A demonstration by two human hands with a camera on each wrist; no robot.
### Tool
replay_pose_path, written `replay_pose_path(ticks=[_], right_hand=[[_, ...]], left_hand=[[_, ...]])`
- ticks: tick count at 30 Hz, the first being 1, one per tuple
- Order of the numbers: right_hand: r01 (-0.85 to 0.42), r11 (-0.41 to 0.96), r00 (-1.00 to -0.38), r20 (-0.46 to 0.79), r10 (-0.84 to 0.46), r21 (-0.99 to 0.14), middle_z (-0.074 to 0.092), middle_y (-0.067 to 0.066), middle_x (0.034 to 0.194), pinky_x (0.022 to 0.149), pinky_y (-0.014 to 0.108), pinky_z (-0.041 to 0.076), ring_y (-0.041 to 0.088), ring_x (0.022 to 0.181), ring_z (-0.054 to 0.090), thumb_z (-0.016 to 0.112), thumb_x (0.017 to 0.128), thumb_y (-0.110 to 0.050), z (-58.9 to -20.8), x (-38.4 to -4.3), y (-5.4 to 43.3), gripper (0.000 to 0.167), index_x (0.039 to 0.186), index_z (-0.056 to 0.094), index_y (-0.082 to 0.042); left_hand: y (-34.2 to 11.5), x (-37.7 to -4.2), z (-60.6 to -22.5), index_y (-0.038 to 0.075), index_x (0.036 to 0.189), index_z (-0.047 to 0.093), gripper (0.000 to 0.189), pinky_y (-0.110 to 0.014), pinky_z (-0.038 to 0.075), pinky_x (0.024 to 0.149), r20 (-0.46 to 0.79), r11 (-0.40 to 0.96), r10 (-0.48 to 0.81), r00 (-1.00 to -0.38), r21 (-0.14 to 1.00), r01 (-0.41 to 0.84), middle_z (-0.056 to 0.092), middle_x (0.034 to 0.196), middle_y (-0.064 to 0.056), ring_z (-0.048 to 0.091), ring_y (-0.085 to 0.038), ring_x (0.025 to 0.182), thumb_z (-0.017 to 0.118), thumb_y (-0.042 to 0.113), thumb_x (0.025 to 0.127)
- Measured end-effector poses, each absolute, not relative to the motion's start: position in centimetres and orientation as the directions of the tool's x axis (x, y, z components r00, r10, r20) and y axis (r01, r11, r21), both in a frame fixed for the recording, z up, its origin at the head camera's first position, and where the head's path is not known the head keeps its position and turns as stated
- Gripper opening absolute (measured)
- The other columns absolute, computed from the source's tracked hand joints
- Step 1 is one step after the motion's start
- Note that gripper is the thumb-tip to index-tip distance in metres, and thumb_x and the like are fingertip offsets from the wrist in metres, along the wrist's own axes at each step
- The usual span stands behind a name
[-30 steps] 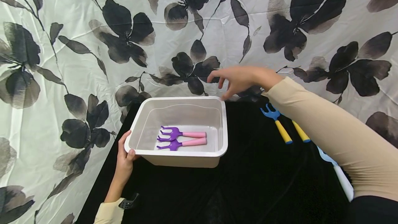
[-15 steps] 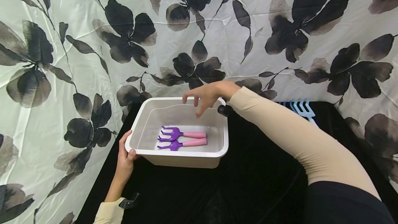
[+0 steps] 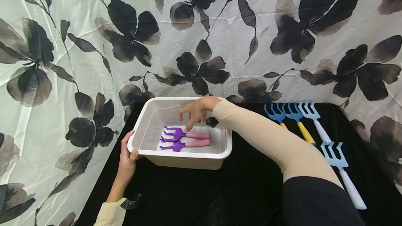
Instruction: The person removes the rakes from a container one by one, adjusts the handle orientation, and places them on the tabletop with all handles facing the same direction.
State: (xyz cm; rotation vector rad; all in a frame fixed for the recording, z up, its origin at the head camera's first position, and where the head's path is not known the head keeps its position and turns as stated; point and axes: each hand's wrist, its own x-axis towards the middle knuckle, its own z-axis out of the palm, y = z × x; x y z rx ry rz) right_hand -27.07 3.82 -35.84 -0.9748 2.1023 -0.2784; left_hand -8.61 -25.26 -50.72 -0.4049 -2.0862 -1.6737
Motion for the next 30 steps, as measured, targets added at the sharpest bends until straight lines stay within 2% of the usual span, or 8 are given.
replay_pose_path(ticks=[5, 9, 13, 19, 26, 30], right_hand=[[-0.528, 0.724, -0.391, -0.629, -0.671, -0.444, 0.064, 0.01, 0.122, 0.077, 0.047, 0.057, 0.03, 0.104, 0.064, 0.077, 0.09, -0.042, -37.9, -27.5, 2.9, 0.066, 0.143, 0.042, -0.022], [-0.522, 0.749, -0.403, -0.657, -0.638, -0.407, 0.06, 0.008, 0.12, 0.067, 0.036, 0.055, 0.04, 0.108, 0.066, 0.078, 0.089, -0.038, -39.0, -27.6, 2.5, 0.068, 0.145, 0.041, -0.023], [-0.523, 0.772, -0.443, -0.659, -0.608, -0.361, 0.05, 0.011, 0.126, 0.06, 0.028, 0.049, 0.037, 0.1, 0.068, 0.08, 0.087, -0.035, -39.8, -27.7, 2.1, 0.069, 0.145, 0.043, -0.025], [-0.555, 0.767, -0.442, -0.667, -0.6, -0.322, 0.047, 0.015, 0.132, 0.064, 0.029, 0.054, 0.024, 0.079, 0.067, 0.08, 0.088, -0.024, -41.5, -28.2, 1.5, 0.062, 0.141, 0.047, -0.019], [-0.622, 0.742, -0.437, -0.676, -0.593, -0.25, 0.056, 0.011, 0.116, 0.071, 0.034, 0.056, 0.023, 0.078, 0.067, 0.083, 0.086, -0.019, -42.7, -28.6, 0.8, 0.059, 0.136, 0.053, -0.019], [-0.643, 0.727, -0.418, -0.685, -0.596, -0.24, 0.054, 0.008, 0.116, 0.071, 0.033, 0.057, 0.022, 0.078, 0.066, 0.082, 0.084, -0.011, -43.5, -28.7, 0.4, 0.056, 0.132, 0.054, -0.018]], left_hand=[[-25.3, -8.8, -50.8, 0.01, 0.158, 0.032, 0.065, -0.024, 0.047, 0.095, 0.507, 0.224, -0.037, -0.861, 0.844, 0.487, 0.042, 0.152, -0.014, 0.049, -0.034, 0.118, 0.061, 0.015, 0.1], [-25.3, -8.9, -50.9, 0.01, 0.158, 0.032, 0.065, -0.024, 0.048, 0.094, 0.509, 0.225, -0.034, -0.86, 0.842, 0.49, 0.043, 0.151, -0.014, 0.05, -0.034, 0.117, 0.062, 0.02, 0.1], [-25.4, -9.0, -51.0, 0.009, 0.157, 0.033, 0.066, -0.024, 0.048, 0.093, 0.521, 0.225, -0.034, -0.853, 0.835, 0.501, 0.044, 0.15, -0.015, 0.051, -0.037, 0.115, 0.063, 0.023, 0.1], [-25.3, -9.1, -51.1, 0.008, 0.157, 0.033, 0.067, -0.024, 0.047, 0.094, 0.535, 0.217, -0.03, -0.845, 0.828, 0.517, 0.044, 0.15, -0.015, 0.051, -0.027, 0.117, 0.064, 0.026, 0.101], [-25.5, -9.1, -51.2, 0.006, 0.156, 0.034, 0.068, -0.021, 0.045, 0.094, 0.553, 0.208, -0.049, -0.832, 0.82, 0.533, 0.046, 0.147, -0.018, 0.052, -0.024, 0.115, 0.065, 0.03, 0.1], [-25.6, -9.0, -51.3, 0.006, 0.156, 0.034, 0.068, -0.021, 0.045, 0.094, 0.548, 0.201, -0.047, -0.835, 0.824, 0.529, 0.045, 0.148, -0.017, 0.052, -0.023, 0.117, 0.065, 0.029, 0.1]])
